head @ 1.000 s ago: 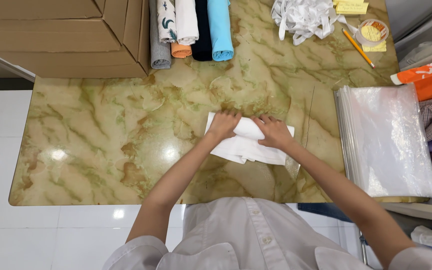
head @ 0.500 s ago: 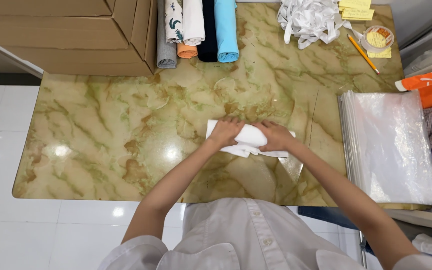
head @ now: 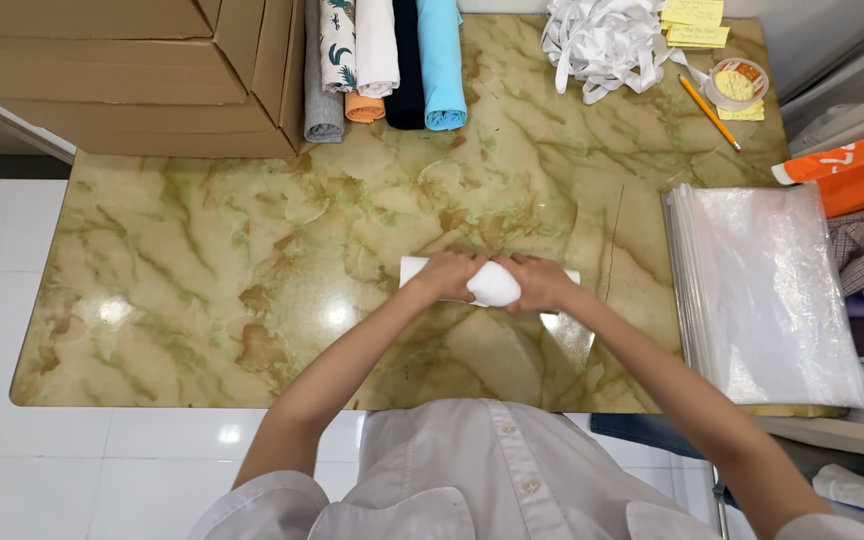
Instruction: Folding and rolling clothes on a work table.
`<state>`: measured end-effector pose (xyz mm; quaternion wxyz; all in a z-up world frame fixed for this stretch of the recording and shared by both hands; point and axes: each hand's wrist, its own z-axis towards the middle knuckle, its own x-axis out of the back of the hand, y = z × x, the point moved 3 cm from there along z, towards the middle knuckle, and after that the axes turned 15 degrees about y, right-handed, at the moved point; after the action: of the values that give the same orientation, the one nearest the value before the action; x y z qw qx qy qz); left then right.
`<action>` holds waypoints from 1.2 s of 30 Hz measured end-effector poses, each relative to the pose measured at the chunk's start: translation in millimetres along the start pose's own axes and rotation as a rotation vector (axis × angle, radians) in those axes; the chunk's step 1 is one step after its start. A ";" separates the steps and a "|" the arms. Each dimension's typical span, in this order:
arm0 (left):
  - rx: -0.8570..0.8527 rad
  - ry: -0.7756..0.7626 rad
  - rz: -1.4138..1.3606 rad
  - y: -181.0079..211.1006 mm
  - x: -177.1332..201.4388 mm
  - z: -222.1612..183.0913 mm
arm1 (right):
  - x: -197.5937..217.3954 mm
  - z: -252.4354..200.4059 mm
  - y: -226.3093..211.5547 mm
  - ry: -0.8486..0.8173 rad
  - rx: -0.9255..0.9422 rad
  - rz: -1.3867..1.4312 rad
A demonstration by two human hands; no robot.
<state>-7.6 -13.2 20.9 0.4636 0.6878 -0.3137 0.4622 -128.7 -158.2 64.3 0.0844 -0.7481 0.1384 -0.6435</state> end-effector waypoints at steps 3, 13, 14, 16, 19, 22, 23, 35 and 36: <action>-0.084 0.161 0.202 16.8 -0.8 -20.2 | -7.2 7.9 9.0 -0.133 -0.004 0.172; 0.083 -0.083 -0.272 -3.0 45.3 -35.2 | 20.1 12.6 10.2 -0.014 0.096 0.033; 0.140 -0.079 -0.341 -5.8 53.8 -40.6 | 31.6 15.6 16.0 -0.055 0.034 -0.033; 0.203 -0.060 -0.398 -13.3 65.8 -45.3 | 59.0 23.7 16.4 -0.081 -0.015 -0.101; 0.268 -0.073 -0.454 -23.5 77.3 -38.5 | 87.8 40.9 22.1 -0.108 -0.111 -0.092; 0.354 -0.051 -0.477 -38.9 99.5 -30.4 | 95.1 73.2 42.4 -0.047 -0.082 -0.082; 0.384 -0.037 -0.504 -45.3 104.9 -27.3 | 104.9 79.3 44.8 -0.013 -0.101 -0.025; 0.607 0.396 -0.956 -116.9 188.2 41.7 | 71.3 133.5 104.8 0.359 -0.438 0.580; 0.622 0.482 -1.054 -118.1 197.9 53.3 | 61.4 131.9 100.1 0.334 -0.406 0.524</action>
<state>186.8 -19.2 155.7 0.4648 0.7286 0.3259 0.3833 -0.3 -279.3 70.7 0.0722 -0.5734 0.4618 -0.6729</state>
